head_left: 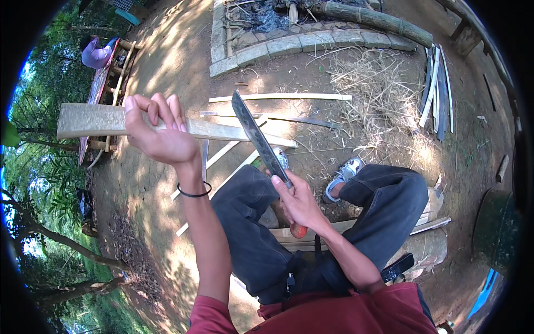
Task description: The person shaves a long strip of wood using a machete, drawing the blade along its length to smooth and shape it.
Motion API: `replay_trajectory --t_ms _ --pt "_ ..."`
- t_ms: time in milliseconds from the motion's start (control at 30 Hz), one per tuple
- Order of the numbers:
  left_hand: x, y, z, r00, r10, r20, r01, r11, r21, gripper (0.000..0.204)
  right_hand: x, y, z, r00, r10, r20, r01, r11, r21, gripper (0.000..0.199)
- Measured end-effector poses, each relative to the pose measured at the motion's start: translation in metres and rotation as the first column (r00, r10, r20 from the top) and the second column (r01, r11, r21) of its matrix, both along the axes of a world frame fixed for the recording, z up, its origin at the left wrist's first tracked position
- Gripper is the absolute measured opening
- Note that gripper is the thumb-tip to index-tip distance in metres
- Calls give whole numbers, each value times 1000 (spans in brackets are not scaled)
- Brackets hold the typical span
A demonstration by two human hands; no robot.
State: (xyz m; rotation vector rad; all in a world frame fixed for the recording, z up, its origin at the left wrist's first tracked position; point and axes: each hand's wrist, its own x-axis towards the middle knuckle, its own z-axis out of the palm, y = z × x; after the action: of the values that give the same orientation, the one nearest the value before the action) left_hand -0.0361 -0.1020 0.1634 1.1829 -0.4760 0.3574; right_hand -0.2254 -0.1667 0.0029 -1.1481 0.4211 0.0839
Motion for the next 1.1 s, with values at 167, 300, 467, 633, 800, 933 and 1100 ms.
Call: replay_trajectory --t_ms 167,300,467,633,800,933,1100 --pt "-10 -12 0 998 60 28 -58 996 -75 41 6 -3 -10 989 3 145 48 939 -341 26" --pt "-16 -17 -3 991 127 30 -124 989 -85 43 5 -1 7 986 -40 160 101 913 -395 24" --pt "-28 -37 -3 990 130 51 -125 989 -81 45 -3 1 34 960 -157 231 256 827 -500 21" --pt "-31 -37 -4 980 186 66 -185 983 -11 43 -6 1 22 935 -81 346 290 736 -611 18" --pt "-28 -40 -5 985 122 118 -121 993 -18 42 -16 -4 46 910 -80 407 256 879 -401 19" --pt "-20 -40 -5 990 118 83 -118 993 -7 40 -16 -28 12 963 120 240 -228 838 496 46" --pt "-3 -38 -4 993 113 19 -113 994 -4 39 -12 -34 -3 954 40 296 -239 698 675 68"
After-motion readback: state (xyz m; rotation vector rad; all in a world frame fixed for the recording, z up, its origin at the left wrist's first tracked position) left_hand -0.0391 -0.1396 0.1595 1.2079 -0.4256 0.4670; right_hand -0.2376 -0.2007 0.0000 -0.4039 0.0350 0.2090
